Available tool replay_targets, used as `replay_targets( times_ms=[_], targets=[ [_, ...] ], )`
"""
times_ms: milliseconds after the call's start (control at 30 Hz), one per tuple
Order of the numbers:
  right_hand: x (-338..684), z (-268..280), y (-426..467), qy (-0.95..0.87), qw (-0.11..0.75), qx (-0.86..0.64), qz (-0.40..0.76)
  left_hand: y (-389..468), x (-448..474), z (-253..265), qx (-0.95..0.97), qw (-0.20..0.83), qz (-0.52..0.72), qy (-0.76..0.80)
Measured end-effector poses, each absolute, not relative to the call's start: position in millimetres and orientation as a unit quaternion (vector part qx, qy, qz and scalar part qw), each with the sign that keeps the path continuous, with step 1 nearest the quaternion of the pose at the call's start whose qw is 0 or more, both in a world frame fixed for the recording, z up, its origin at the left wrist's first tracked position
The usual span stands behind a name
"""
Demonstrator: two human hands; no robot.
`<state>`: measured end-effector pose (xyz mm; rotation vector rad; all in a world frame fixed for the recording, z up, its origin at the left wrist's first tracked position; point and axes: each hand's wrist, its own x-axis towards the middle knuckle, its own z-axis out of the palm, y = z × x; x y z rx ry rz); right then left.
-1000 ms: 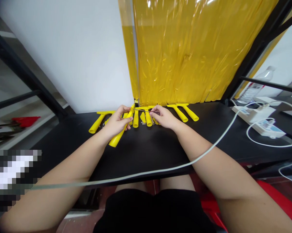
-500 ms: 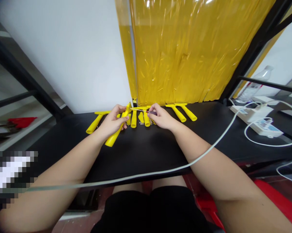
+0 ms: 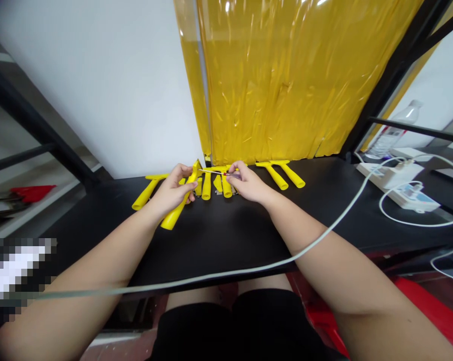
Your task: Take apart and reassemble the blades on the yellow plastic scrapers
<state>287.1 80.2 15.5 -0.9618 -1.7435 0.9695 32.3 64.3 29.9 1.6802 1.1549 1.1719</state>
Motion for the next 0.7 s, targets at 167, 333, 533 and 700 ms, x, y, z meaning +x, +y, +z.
replay_targets(
  times_ms=[167,333,533,700],
  targets=[
    [291.4,15.8,83.5,-0.712,0.436,-0.439,0.332,64.4,32.4,29.6,0.657,0.389,0.461,0.453],
    [290.0,16.5,83.4,-0.715,0.426,-0.435,0.345,63.2,34.5,30.8,0.661,0.396,0.457,0.445],
    [288.4,18.2,77.7,-0.730,0.447,-0.406,0.319,64.3,33.0,29.2,0.659,0.396,0.452,0.453],
    [289.9,16.2,82.3,-0.732,0.413,-0.443,0.311,63.4,34.3,27.7,0.661,0.400,0.450,0.448]
  ],
)
